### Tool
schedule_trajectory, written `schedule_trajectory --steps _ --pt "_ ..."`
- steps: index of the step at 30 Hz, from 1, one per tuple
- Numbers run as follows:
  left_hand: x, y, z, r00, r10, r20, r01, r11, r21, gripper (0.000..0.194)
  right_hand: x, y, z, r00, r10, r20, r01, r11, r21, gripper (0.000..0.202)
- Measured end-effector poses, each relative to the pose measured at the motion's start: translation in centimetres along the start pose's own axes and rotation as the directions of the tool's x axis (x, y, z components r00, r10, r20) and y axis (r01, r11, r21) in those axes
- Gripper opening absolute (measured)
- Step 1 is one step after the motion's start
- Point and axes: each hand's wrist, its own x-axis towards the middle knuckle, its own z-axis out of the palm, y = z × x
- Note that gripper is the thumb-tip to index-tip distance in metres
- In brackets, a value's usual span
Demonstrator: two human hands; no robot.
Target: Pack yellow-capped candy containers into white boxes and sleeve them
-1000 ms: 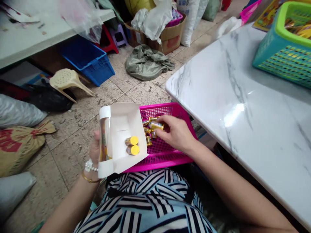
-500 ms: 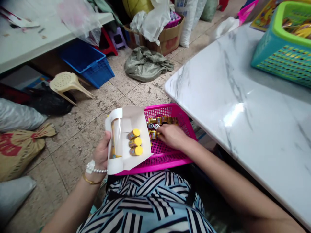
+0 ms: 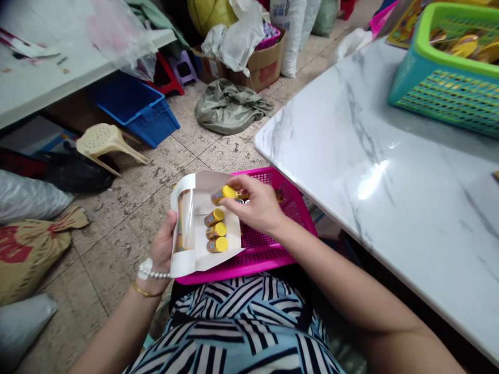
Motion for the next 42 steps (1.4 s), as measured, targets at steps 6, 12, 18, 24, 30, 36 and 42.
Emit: schedule_trajectory --steps 6,12,18,24,30,36,42 --pt "-0.3 -0.3 -0.3 1.0 -0.001 -0.01 0.001 1.0 -0.009 0.075 0.1 1.6 1.4 0.996 -0.078 0.037 0.086 0.953 -0.291 0.018" --pt "0.0 0.3 0.1 0.998 0.056 0.034 -0.055 0.998 -0.019 0.072 0.2 5.3 0.1 0.9 0.23 0.371 0.062 0.773 -0.631 0.024" --pt "-0.1 -0.1 0.1 0.998 0.022 0.055 -0.022 1.0 -0.008 0.068 0.3 7.4 0.5 0.853 0.299 0.428 0.079 0.737 -0.671 0.024" --pt "-0.1 -0.1 -0.8 0.993 0.005 0.12 -0.004 1.0 -0.017 0.062 -2.2 7.3 -1.9 0.867 0.297 0.399 0.079 0.71 -0.7 0.038" --pt "0.1 -0.1 -0.7 0.987 -0.018 0.159 0.019 1.0 -0.004 0.063 -2.7 5.2 -2.0 0.911 0.248 0.33 0.045 0.735 -0.676 0.026" --pt "0.0 -0.4 -0.8 0.993 0.011 0.114 -0.011 1.0 0.003 0.065 -3.3 5.8 -1.6 0.885 0.329 0.329 -0.047 0.766 -0.641 0.022" --pt "-1.0 -1.5 -1.0 0.983 0.183 -0.013 -0.178 0.968 0.18 0.058 -1.5 2.1 -2.5 0.99 0.127 0.061 -0.13 0.991 0.044 0.037"
